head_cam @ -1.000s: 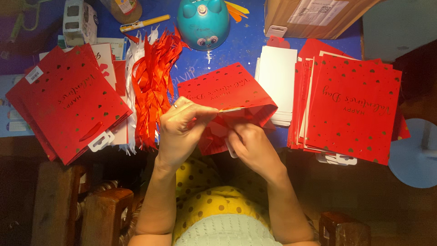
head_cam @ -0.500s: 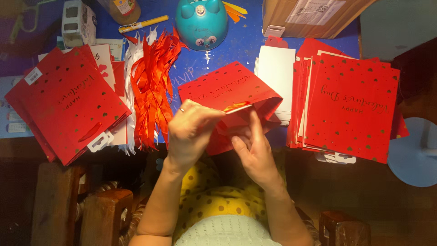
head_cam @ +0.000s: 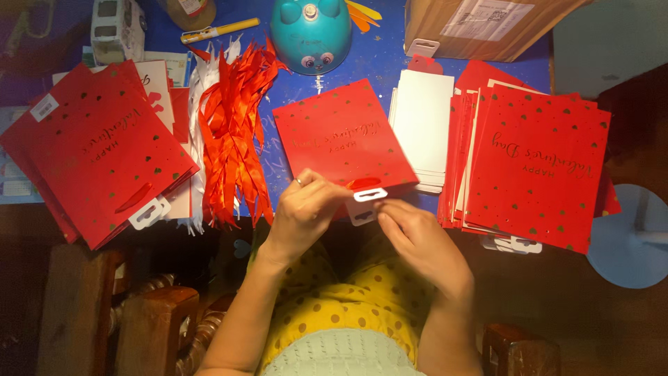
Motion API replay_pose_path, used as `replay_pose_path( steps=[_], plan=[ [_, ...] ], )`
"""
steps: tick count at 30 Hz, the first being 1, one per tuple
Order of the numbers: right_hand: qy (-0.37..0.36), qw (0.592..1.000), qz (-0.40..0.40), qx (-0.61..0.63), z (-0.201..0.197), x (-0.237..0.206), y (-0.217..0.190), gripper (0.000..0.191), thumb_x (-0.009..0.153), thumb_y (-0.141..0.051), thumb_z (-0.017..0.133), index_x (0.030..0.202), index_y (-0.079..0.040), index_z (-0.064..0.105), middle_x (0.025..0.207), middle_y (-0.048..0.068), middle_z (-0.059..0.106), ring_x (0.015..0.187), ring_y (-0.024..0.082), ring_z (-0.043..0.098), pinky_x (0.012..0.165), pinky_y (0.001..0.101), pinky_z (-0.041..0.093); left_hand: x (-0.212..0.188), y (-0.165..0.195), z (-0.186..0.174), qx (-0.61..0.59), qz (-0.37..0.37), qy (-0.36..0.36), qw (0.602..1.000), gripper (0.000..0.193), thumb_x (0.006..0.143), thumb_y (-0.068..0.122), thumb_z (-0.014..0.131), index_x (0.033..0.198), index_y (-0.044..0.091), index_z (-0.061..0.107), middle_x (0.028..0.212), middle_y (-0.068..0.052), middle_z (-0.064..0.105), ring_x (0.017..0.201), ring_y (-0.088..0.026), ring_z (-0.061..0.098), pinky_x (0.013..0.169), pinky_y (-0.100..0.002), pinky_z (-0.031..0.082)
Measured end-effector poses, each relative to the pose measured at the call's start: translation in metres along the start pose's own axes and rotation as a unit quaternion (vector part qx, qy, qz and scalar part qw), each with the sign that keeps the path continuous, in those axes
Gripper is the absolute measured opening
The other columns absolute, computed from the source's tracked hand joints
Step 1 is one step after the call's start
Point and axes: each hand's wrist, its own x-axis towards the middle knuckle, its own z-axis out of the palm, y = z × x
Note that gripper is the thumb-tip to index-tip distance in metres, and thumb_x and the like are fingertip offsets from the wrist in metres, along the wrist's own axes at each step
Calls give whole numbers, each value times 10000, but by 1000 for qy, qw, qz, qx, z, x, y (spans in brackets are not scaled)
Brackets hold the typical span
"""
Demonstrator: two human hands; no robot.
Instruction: The person assembles red Valentine's Day gift bags by inserting white paper inserts, folding the flaps, and tying red ribbons through the handles. The person handles multiple bags one at a time and places the finished bags into a stack.
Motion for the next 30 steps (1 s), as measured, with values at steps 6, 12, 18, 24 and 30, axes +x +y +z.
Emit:
replay_pose_path(
  steps=[6, 12, 18, 24, 30],
  plan=[
    [112, 984, 121, -74, -16, -1, -5, 263, 1008, -196, 567, 1110, 0, 711, 1051, 177, 723, 956, 317, 715, 838, 383, 543, -33, -13, 16, 9, -81, -84, 993, 228, 826, 71, 791, 1038, 109, 716, 983, -42, 718, 955, -275, 631, 868, -398, 503],
    [158, 973, 68, -154, 1, 10, 13, 353, 1027, -217, 609, 1308, -3, 629, 1239, 201, 661, 1107, 376, 652, 905, 428, 511, -60, -12, 27, 128, -70, -106, 984, 797, 721, 195, 863, 1421, 95, 494, 1387, -155, 488, 1306, -373, 474, 1115, -498, 366],
    [171, 978, 115, -18, 17, 17, 39, 497, 1020, -232, 616, 1433, 24, 514, 1308, 214, 616, 1038, 273, 696, 825, 381, 567, -63, -20, 31, 133, -94, -82, 983, 937, 721, 178, 868, 1525, 89, 395, 1483, -191, 428, 1343, -378, 451, 1164, -509, 323],
    [126, 945, 165, 253, 28, 25, 33, 571, 985, -120, 619, 1521, 3, 466, 1055, 175, 681, 722, 172, 707, 620, 276, 576, -63, -14, 20, 140, -91, -72, 983, 952, 659, 119, 858, 1495, 30, 411, 1467, -189, 457, 1339, -376, 456, 1155, -508, 337],
    [196, 946, 60, 250, 38, 15, -20, 468, 988, -10, 601, 1450, 29, 538, 1230, 142, 707, 953, 135, 718, 792, 288, 617, -66, -5, 6, 144, -64, -1, 988, 810, 740, -7, 732, 1499, 8, 448, 1483, -171, 483, 1371, -357, 498, 1168, -476, 408]
  ],
)
